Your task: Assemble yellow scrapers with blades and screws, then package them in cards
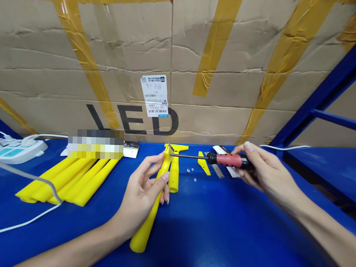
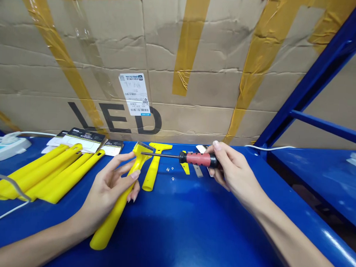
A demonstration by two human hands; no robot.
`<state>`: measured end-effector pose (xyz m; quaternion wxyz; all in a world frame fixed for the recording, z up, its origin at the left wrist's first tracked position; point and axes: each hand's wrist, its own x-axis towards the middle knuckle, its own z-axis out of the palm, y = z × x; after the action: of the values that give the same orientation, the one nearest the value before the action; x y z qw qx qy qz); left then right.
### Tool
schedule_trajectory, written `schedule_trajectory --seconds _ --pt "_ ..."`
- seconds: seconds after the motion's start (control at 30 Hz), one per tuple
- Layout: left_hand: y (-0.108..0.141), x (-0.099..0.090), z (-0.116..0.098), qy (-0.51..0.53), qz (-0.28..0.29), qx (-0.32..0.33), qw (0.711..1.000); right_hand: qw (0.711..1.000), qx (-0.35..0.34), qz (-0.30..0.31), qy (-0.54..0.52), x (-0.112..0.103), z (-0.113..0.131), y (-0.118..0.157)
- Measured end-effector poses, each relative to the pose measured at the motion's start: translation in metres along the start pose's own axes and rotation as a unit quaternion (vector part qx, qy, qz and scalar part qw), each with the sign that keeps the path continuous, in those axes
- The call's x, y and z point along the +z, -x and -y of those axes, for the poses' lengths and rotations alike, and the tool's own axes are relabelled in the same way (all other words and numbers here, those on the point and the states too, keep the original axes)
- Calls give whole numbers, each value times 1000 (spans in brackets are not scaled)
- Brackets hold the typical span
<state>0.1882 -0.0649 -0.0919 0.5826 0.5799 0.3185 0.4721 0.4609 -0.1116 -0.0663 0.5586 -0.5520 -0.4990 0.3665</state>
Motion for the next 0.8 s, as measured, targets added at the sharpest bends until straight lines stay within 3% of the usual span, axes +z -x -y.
schedule_trajectory --seconds 0.17,0.33,0.5,0.57,0.7,0.8 --pt "-2 0 0 5 -26 13 1000 992 -19 68 -103 4 1 4" --pt "-3 0 4 4 -24 9 1000 999 -29 -2 32 7 -2 2" --pt "-4 -2 4 7 -39 12 999 997 -61 45 -24 8 0 5" --pt "-5 -3 4 8 -36 10 999 996 -75 47 7 9 0 5" --pt "-6 -4 4 5 -30 15 999 997 -41 7 72 11 -2 5" --pt "-8 -4 3 0 -34 19 999 998 -37 46 8 10 -3 4"
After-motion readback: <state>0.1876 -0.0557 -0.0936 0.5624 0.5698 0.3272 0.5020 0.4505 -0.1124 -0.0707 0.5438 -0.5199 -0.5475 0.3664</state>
